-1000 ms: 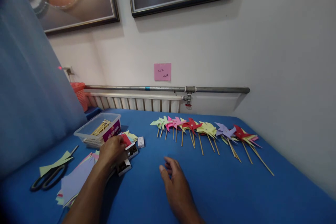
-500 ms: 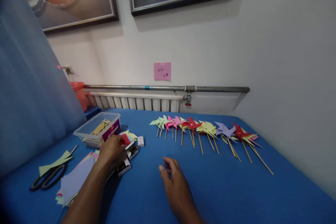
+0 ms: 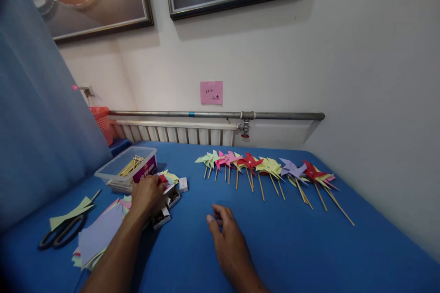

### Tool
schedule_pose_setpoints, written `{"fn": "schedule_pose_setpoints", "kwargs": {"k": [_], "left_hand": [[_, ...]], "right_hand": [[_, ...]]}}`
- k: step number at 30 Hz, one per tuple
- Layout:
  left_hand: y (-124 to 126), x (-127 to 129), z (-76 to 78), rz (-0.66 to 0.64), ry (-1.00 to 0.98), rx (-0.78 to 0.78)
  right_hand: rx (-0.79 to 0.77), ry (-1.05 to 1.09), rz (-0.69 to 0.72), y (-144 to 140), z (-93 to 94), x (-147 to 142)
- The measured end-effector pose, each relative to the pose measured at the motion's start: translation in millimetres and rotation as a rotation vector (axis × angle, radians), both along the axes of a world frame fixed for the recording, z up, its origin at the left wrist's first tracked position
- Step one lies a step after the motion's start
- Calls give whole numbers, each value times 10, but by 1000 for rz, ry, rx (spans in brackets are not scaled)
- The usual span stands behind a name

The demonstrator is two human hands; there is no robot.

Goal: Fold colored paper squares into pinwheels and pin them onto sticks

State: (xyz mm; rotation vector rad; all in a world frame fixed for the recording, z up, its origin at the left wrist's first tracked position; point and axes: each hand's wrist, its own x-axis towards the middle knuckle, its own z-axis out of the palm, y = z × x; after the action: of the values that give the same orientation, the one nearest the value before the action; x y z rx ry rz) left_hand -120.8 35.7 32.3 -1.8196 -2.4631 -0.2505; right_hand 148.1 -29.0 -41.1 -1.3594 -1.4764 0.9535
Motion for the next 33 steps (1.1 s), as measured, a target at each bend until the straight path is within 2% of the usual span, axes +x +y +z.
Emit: {"fn": "schedule_pose_setpoints", "kwargs": {"k": [10, 16, 18, 23, 33], "left_hand": [[-41, 10, 82, 162, -120, 144], [-86, 13, 131, 161, -130, 270], [-71, -17, 112, 117, -118, 228], [-1, -110, 33, -53, -79, 12], [17, -126, -40, -60, -118, -64]], "right_hand": [[20, 20, -20, 19, -43, 21], [-2, 22, -14, 21, -37, 20], [-8, 25, -19, 17, -39, 13], [-15, 28, -12, 5, -26, 6], [-34, 12, -5, -9, 27, 3]]}}
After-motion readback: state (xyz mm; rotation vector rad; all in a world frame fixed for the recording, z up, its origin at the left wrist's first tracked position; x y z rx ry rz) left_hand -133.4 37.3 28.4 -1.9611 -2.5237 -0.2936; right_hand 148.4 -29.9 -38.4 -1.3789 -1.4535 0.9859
